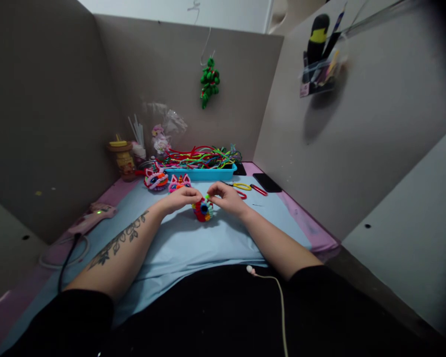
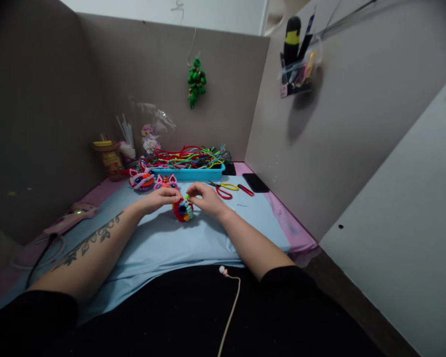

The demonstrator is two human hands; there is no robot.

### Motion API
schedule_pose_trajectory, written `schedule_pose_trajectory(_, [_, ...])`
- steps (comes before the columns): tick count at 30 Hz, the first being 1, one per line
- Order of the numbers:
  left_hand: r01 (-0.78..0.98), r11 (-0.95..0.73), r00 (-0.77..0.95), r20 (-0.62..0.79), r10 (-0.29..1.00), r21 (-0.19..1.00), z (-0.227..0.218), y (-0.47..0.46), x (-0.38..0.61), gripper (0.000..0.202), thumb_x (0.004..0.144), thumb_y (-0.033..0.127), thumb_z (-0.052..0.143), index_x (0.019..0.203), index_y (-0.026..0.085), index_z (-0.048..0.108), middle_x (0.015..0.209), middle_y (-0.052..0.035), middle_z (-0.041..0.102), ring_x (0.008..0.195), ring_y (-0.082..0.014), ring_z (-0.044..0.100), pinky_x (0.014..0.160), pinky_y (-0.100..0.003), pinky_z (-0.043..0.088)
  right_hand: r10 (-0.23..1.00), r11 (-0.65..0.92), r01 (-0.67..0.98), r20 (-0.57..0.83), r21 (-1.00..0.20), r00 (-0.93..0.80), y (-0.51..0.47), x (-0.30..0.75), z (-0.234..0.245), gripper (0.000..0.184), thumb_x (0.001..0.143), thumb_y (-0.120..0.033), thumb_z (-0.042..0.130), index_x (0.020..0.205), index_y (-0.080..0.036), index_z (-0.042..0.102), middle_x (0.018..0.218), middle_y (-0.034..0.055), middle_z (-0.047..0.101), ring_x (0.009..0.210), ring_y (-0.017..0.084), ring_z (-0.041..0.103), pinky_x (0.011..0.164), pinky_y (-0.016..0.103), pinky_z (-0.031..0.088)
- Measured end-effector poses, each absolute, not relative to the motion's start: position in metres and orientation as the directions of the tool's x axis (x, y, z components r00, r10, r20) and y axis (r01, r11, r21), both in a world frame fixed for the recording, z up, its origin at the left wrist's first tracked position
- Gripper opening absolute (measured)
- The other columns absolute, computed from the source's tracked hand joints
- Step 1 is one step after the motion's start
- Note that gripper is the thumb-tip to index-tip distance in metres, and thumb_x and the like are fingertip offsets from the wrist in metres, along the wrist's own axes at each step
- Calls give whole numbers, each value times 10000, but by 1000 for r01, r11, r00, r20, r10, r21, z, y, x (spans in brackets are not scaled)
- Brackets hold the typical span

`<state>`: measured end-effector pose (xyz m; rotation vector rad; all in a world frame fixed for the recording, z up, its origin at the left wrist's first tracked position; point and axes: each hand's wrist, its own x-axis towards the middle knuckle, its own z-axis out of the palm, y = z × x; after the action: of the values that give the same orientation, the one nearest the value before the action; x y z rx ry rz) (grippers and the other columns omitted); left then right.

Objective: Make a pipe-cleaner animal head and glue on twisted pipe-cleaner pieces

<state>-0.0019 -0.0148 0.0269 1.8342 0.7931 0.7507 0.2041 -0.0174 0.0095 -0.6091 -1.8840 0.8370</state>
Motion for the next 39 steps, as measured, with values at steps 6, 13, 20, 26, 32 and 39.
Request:
schedule_pose_trajectory(6, [222, -330, 651, 112, 750, 917, 29, -18, -1, 293, 717, 431, 632, 685, 140, 629, 600, -7, 522, 576, -119, 429, 548, -227, 330, 671, 680, 90, 567, -728, -478, -23, 204, 15, 92, 684, -177, 582, 774, -194, 583, 762, 0, 577, 726, 139, 541, 715, 290, 447])
schedule_pose_trajectory(13, [273, -375, 650, 117, 751, 886, 29, -18, 0, 323, 714, 462, 629, 680, 141, 616, 594, -1, 515, 561, -111, 428, 527, -217, 330, 724, 525, -31, 465, -851, -509, -21, 204, 15, 158, 671, -258, 656, 793, -201, 574, 723, -11, 584, 663, 136, 556, 646, 286, 457])
schedule_pose_trajectory(20, [308, -391, 645, 112, 756, 867, 29, -19, 1, 332, 721, 468, 623, 727, 137, 644, 637, -16, 559, 592, -126, 479, 571, -232, 364, 765, 502, -33, 461, -864, -449, -16, 204, 13, 191, 647, -279, 693, 769, -191, 575, 710, -15, 586, 640, 124, 548, 623, 267, 447])
schedule_pose_trajectory(26, [350, -394, 657, 77, 750, 850, 29, -18, -1, 342, 743, 475, 600, 738, 135, 627, 629, -1, 535, 593, -115, 461, 571, -227, 349, 716, 579, 76, 462, -811, -523, -15, 208, 13, 113, 676, -261, 660, 747, -178, 630, 706, 1, 627, 646, 134, 565, 646, 278, 454])
schedule_pose_trajectory(32, [371, -408, 664, 69, 745, 834, 30, -19, -1, 373, 732, 497, 600, 733, 125, 617, 608, 11, 512, 581, -105, 438, 550, -215, 329, 624, 735, 203, 529, -646, -575, -20, 209, 18, 74, 713, -172, 574, 741, -174, 643, 725, 10, 649, 675, 143, 588, 663, 266, 448])
schedule_pose_trajectory(39, [387, -382, 634, 59, 771, 839, 31, -20, 0, 377, 697, 486, 643, 731, 111, 635, 600, 13, 529, 570, -96, 445, 542, -204, 332, 562, 822, 305, 598, -481, -570, -20, 209, 13, 89, 712, -137, 540, 783, -185, 516, 755, -5, 608, 713, 136, 578, 646, 239, 425])
